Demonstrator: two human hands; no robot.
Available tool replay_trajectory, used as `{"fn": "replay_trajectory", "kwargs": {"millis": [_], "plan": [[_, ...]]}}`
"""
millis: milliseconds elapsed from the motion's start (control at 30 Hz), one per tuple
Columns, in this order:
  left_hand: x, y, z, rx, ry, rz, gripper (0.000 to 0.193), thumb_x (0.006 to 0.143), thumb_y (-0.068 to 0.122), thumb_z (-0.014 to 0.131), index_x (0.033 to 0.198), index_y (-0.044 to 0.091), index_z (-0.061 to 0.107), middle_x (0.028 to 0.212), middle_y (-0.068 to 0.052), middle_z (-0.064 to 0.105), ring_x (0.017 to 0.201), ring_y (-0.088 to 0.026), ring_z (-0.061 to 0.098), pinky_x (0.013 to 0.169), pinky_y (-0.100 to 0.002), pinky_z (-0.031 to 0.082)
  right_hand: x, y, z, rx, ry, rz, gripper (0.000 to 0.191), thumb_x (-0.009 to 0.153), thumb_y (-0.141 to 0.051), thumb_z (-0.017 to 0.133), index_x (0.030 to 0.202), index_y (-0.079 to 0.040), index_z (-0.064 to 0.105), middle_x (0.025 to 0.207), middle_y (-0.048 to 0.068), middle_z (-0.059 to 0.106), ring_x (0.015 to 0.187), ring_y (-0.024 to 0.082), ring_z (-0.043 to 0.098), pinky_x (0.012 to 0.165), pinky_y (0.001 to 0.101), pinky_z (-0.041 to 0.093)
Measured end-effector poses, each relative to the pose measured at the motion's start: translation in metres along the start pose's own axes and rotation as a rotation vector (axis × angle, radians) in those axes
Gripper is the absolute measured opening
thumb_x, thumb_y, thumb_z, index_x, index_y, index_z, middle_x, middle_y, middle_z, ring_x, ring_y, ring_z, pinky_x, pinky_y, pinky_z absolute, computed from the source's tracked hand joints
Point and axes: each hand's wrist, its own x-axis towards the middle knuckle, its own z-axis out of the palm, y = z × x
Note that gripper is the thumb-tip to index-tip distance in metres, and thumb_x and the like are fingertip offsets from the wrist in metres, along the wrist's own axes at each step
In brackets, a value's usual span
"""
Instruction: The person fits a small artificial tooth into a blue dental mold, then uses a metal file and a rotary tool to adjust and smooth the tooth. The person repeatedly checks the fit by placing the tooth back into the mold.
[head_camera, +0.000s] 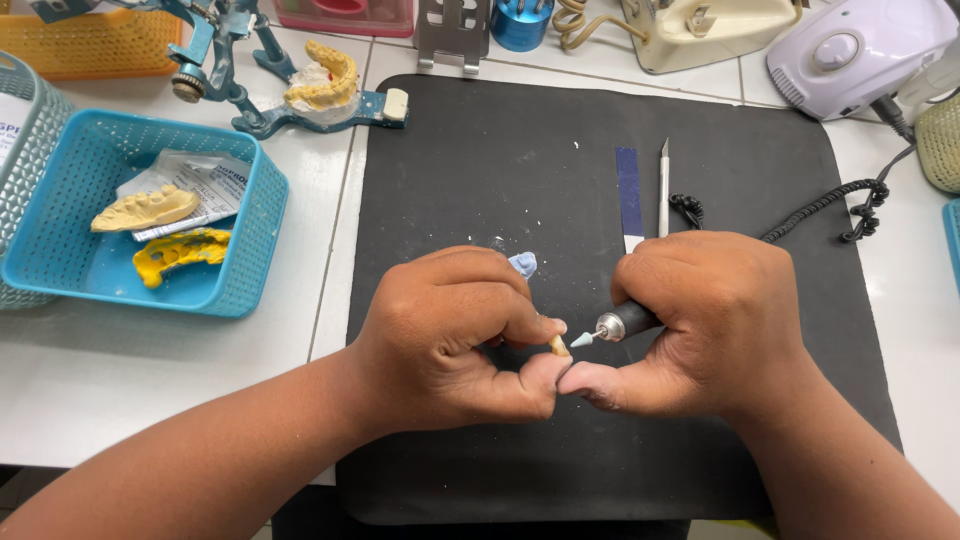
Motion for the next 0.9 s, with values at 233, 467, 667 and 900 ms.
{"fn": "replay_trajectory", "kwargs": {"millis": [233, 467, 667, 900], "plan": [[-0.0007, 0.0004, 0.0004, -0.019, -0.020, -0.006, 0.020, 0.079, 0.017, 0.088, 0.085, 0.009, 0.071, 0.080, -0.002, 0.067, 0.073, -0.012, 0.068, 0.062, -0.025, 0.055, -0.0022, 0.0012, 0.0032, 0.015, -0.022, -0.007, 0.071, 0.060, -0.076, 0.074, 0.052, -0.008, 0.052, 0.047, 0.003, 0.043, 0.041, 0.021, 0.047, 0.040, 0.0353, 0.033], [0.0008, 0.0013, -0.0010, -0.033, -0.034, -0.029, 0.020, 0.079, 0.017, 0.088, 0.082, 0.009, 0.070, 0.078, -0.001, 0.067, 0.071, -0.010, 0.067, 0.059, -0.023, 0.055, -0.0015, 0.0012, 0.0041, 0.021, 0.003, -0.018, 0.072, 0.062, -0.076, 0.074, 0.054, -0.008, 0.052, 0.049, 0.003, 0.043, 0.042, 0.021, 0.047, 0.041, 0.0344, 0.034], [0.0008, 0.0012, -0.0005, -0.024, -0.028, -0.040, 0.020, 0.078, 0.017, 0.088, 0.080, 0.009, 0.069, 0.077, -0.001, 0.066, 0.071, -0.010, 0.067, 0.059, -0.023, 0.055, -0.0022, 0.0029, 0.0053, 0.029, -0.002, -0.028, 0.071, 0.063, -0.075, 0.074, 0.055, -0.008, 0.053, 0.050, 0.003, 0.044, 0.044, 0.021, 0.048, 0.043, 0.0346, 0.035], [0.0007, 0.0011, -0.0013, -0.036, -0.048, -0.033, 0.021, 0.077, 0.017, 0.088, 0.079, 0.009, 0.069, 0.077, -0.001, 0.066, 0.070, -0.011, 0.066, 0.058, -0.024, 0.053, -0.0046, 0.0027, 0.0060, 0.006, 0.005, -0.025, 0.075, 0.062, -0.080, 0.071, 0.052, -0.009, 0.051, 0.047, 0.002, 0.042, 0.041, 0.019, 0.046, 0.040, 0.0334, 0.033]]}}
